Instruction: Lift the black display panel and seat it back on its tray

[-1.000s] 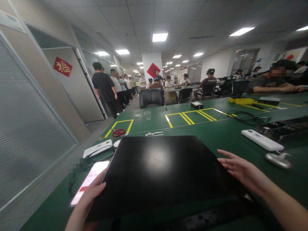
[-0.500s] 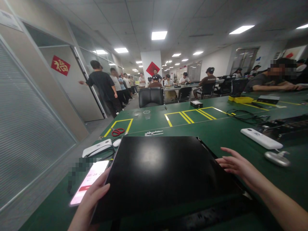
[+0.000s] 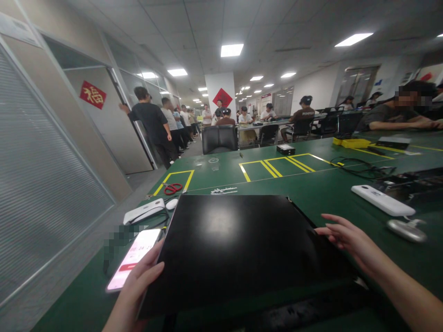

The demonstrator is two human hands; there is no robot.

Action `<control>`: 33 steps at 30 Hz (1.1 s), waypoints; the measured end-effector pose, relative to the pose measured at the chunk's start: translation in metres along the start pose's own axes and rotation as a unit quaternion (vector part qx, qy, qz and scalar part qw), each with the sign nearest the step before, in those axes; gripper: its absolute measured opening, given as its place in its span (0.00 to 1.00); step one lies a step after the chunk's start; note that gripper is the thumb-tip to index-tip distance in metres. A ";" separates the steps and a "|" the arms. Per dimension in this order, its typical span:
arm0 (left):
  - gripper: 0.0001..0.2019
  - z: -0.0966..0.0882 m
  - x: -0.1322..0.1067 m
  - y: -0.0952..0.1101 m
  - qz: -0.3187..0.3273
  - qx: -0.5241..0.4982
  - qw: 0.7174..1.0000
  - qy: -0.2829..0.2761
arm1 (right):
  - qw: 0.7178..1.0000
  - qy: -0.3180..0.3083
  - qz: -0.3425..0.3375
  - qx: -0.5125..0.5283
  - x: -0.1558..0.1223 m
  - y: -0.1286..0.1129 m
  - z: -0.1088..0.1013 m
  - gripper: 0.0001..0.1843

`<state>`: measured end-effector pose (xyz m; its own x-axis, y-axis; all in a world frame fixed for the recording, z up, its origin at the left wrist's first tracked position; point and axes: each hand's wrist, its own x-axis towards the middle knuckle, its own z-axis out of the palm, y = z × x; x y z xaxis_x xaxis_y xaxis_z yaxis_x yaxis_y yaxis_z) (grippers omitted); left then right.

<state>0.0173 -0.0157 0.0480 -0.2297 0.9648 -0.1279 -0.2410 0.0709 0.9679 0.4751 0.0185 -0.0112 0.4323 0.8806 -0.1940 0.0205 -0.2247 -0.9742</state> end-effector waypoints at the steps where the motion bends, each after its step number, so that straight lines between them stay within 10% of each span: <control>1: 0.31 0.000 0.000 0.000 -0.002 0.000 1.000 0.001 | 1.000 -0.001 0.000 -0.001 0.000 0.000 0.001 0.39; 33: 0.35 -0.005 0.008 -0.009 -0.015 -0.023 0.999 -0.031 | 0.999 0.016 -0.022 -0.032 0.005 0.007 0.002 0.31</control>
<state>0.0126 -0.0102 0.0371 -0.1624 0.9765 -0.1414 -0.2900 0.0897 0.9528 0.4758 0.0222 -0.0191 0.4577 0.8770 -0.1461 0.0976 -0.2129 -0.9722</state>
